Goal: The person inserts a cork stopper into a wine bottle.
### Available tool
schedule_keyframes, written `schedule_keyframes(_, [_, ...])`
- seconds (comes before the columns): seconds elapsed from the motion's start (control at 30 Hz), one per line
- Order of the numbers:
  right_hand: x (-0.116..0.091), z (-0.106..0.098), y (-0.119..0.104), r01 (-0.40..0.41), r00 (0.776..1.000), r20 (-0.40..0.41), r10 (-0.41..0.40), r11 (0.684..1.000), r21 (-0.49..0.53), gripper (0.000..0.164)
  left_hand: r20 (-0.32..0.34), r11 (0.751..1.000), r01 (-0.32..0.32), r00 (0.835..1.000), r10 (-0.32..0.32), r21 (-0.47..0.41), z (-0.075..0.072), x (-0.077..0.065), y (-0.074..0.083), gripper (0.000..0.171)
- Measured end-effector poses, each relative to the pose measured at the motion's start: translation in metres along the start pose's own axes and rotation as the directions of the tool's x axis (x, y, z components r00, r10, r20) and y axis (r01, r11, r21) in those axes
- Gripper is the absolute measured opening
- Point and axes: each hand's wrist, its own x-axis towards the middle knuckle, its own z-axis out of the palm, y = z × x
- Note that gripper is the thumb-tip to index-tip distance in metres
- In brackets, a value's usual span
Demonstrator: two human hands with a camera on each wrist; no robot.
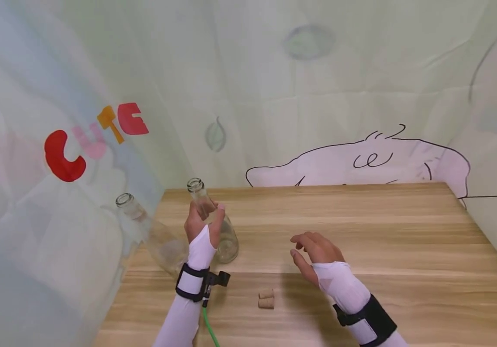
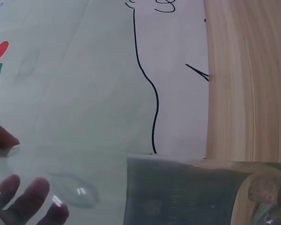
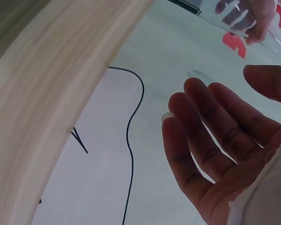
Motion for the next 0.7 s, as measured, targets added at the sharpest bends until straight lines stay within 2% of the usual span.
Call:
schedule_keyframes(0.1, [-0.003,0.004,-0.001,0.043,0.999,0.023,-0.043,0.999,0.007,0.022,0.008,1.000,0.000,1.000,0.001,-0.016,0.001,-0.001,0.003,0.024])
schedule_keyframes(0.23, [-0.006,0.011,-0.004,0.107,0.993,0.053,-0.108,0.994,0.013,0.022,0.041,0.998,-0.033,0.999,0.035,-0.052,0.005,-0.003,0.009,0.023])
schedule_keyframes(0.43, [-0.013,0.019,-0.010,0.164,0.982,0.091,-0.168,0.985,0.052,0.021,0.108,0.990,-0.078,0.990,0.091,-0.118,0.018,-0.008,0.029,0.022])
schedule_keyframes(0.57, [-0.020,0.023,-0.013,0.170,0.972,0.151,-0.180,0.982,0.076,0.020,0.170,0.981,-0.101,0.977,0.129,-0.163,0.032,-0.016,0.048,0.021])
schedule_keyframes(0.7, [-0.027,0.031,-0.016,0.228,0.954,0.178,-0.240,0.970,0.086,0.024,0.239,0.978,-0.119,0.958,0.159,-0.173,0.049,-0.028,0.063,0.022])
